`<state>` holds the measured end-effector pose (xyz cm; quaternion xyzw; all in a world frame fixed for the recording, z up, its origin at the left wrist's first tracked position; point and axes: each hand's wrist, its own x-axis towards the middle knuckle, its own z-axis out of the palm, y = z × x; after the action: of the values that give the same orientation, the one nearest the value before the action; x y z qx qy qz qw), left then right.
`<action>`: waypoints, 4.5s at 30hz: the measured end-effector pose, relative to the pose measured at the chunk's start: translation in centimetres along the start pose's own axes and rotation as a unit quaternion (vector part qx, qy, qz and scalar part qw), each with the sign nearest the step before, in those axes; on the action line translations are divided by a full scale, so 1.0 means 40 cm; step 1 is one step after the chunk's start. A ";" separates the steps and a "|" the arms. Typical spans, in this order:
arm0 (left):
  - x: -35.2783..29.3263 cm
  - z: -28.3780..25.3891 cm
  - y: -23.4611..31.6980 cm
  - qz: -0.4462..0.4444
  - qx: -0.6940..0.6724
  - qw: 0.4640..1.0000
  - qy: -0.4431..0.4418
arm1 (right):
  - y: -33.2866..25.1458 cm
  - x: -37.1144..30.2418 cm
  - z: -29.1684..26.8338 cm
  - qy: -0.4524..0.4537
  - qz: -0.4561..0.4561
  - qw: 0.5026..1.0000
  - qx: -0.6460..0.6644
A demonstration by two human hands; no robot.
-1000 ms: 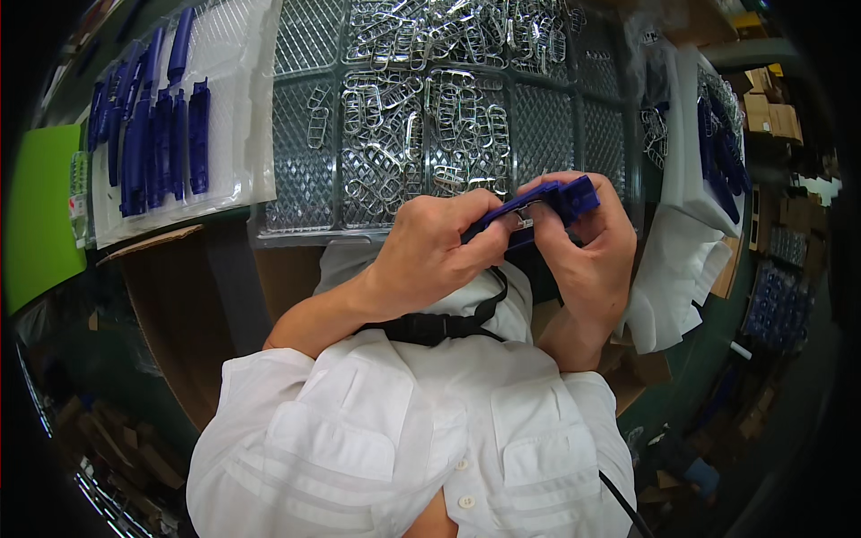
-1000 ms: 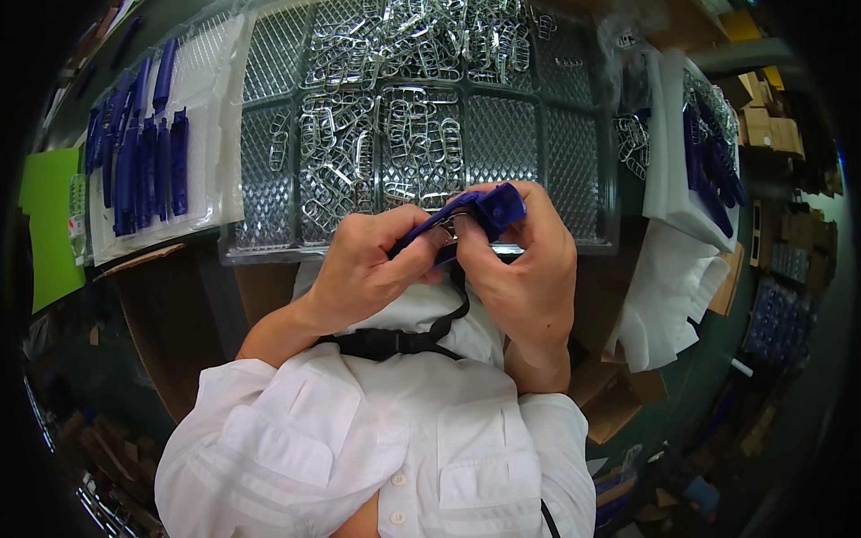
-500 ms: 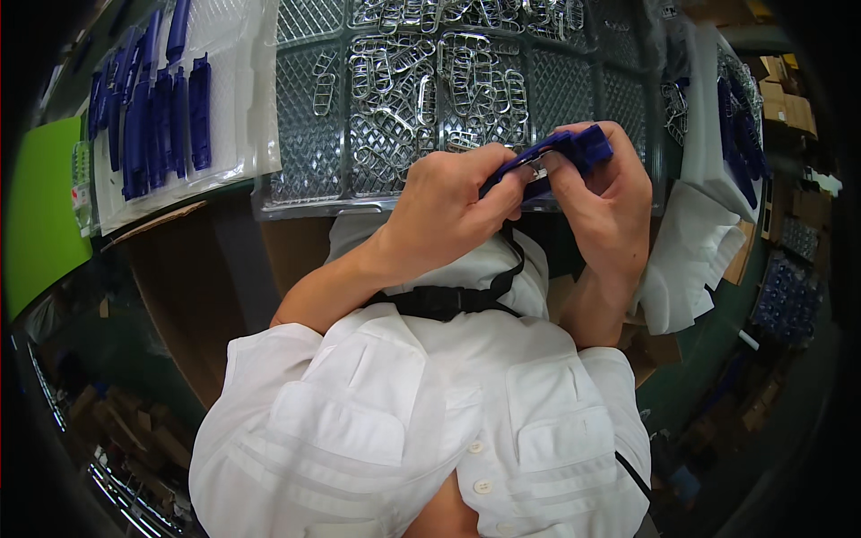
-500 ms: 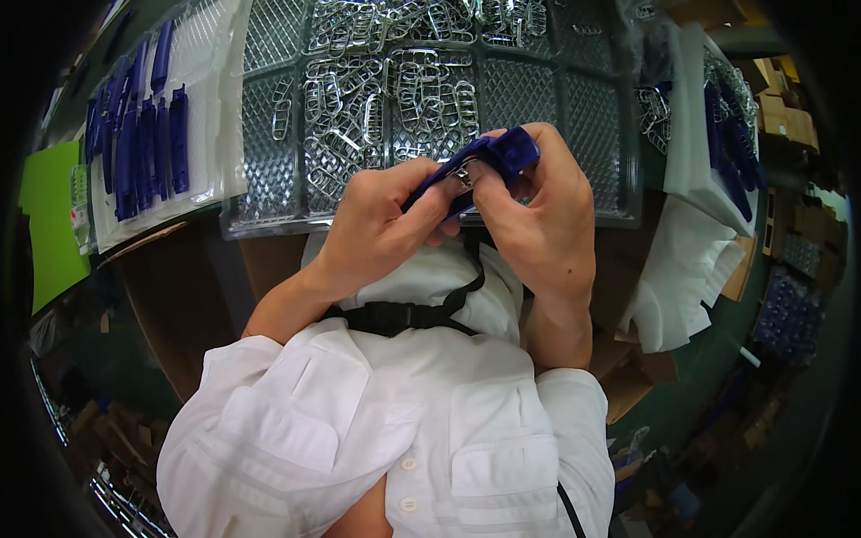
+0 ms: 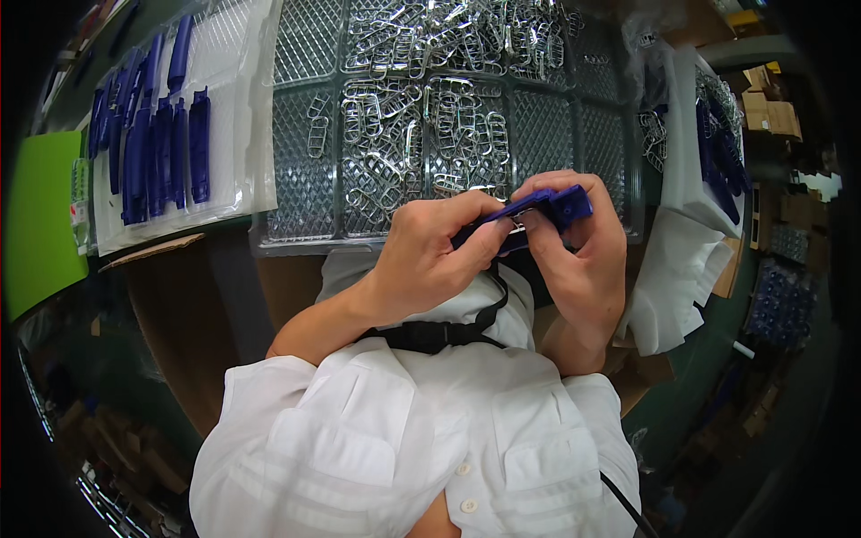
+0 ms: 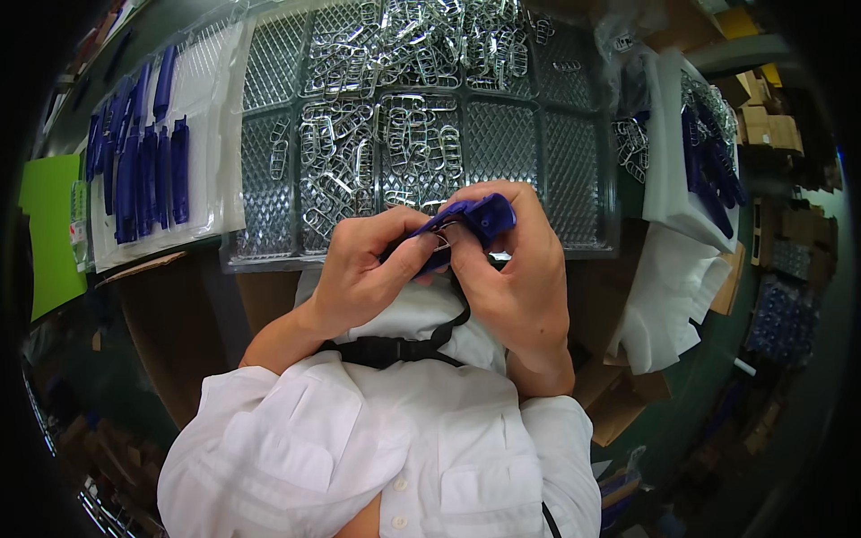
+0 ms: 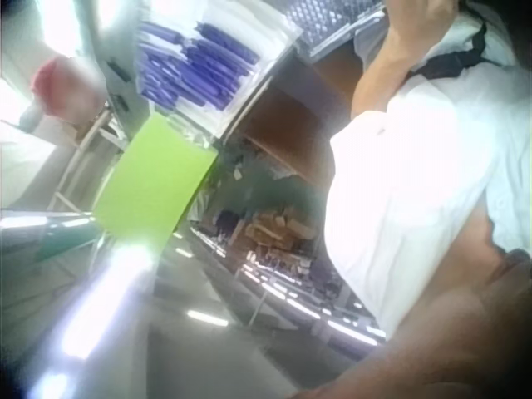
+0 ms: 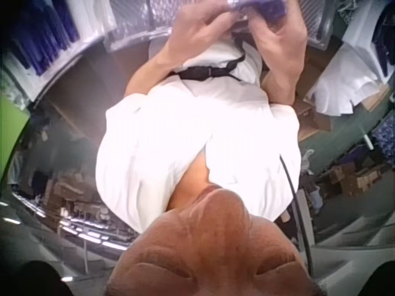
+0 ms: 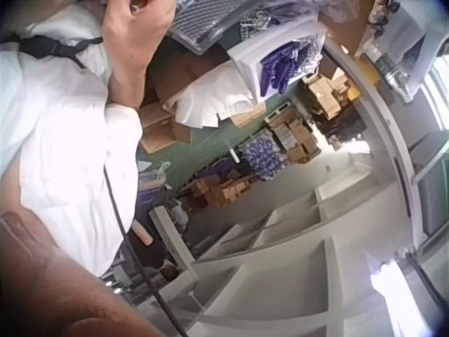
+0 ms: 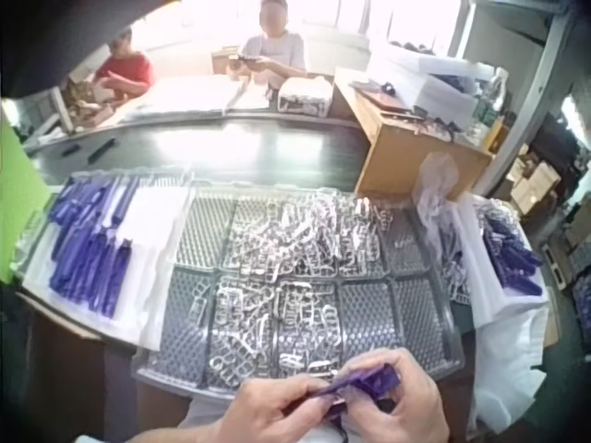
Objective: Manually assemble metal pins and components into blue plastic electronic housings.
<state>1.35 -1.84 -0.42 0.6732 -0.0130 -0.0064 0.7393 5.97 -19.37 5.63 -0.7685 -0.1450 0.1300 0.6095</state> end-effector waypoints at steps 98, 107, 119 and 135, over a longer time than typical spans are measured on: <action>-0.066 -0.136 0.153 0.152 0.169 0.973 -0.042 | 0.074 0.051 -0.076 0.020 -0.164 0.986 0.034; -0.053 -0.104 0.157 0.253 0.304 0.910 -0.123 | 0.080 0.050 -0.090 -0.076 -0.063 0.979 0.179; -0.055 -0.090 0.144 0.293 0.413 0.851 -0.139 | 0.079 0.042 -0.107 -0.111 -0.089 0.983 0.116; -0.070 -0.097 0.103 0.211 0.270 0.935 -0.094 | 0.069 0.043 -0.133 -0.031 -0.184 0.976 0.112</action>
<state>-1.37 2.47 3.29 0.8255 -0.2253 0.0898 0.5097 9.73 -24.10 4.08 -0.6513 -0.2874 0.0551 0.7001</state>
